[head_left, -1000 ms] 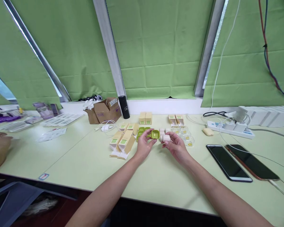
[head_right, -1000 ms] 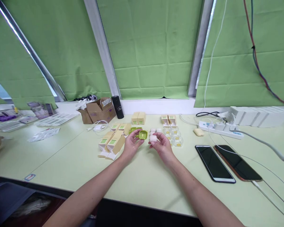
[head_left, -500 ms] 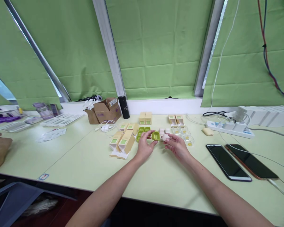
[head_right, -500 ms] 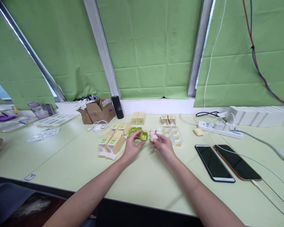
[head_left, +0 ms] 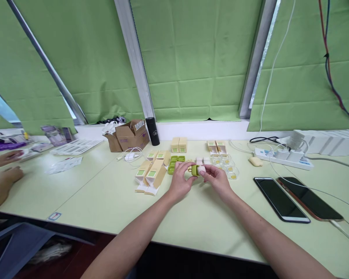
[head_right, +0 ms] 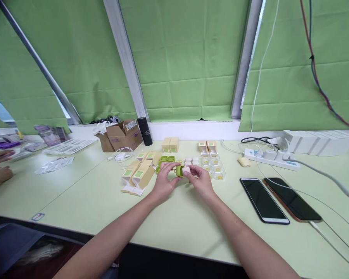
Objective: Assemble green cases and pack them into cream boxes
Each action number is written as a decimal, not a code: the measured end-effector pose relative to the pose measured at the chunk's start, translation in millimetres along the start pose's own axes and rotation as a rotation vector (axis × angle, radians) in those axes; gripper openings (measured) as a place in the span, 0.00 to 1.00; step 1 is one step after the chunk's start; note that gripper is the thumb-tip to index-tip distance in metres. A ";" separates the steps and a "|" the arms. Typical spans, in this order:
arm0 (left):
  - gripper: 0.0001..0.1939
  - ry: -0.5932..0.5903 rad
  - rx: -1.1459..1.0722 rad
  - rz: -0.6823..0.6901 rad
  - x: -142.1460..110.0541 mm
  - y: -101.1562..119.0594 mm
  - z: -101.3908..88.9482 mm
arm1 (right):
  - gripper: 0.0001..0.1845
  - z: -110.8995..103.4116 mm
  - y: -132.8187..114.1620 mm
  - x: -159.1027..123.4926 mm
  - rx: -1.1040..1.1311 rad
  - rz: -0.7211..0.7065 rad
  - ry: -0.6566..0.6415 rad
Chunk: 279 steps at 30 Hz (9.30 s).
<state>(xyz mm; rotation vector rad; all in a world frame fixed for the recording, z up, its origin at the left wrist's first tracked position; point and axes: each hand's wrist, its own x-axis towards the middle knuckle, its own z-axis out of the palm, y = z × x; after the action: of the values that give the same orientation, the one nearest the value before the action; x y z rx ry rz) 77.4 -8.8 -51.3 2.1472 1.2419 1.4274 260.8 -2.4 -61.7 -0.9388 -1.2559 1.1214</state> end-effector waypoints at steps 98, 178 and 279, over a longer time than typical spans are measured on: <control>0.30 -0.126 -0.824 -0.372 -1.9 -3.2 18.6 | 0.17 -1.6 7.5 -15.5 -0.844 -0.740 -0.032; 0.34 -0.092 -0.954 -0.442 -0.6 -5.0 25.4 | 0.31 -4.2 11.3 -10.6 -0.744 -0.711 -0.013; 0.16 0.184 -1.212 -0.558 17.8 -23.2 3.1 | 0.27 -6.7 -10.2 -6.8 0.426 0.216 -0.243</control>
<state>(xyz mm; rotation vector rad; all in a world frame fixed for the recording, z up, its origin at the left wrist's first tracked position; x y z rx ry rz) 71.0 19.4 -56.5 0.8045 0.6039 1.5067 268.8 -10.9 -54.1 -0.6367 -1.0579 1.6363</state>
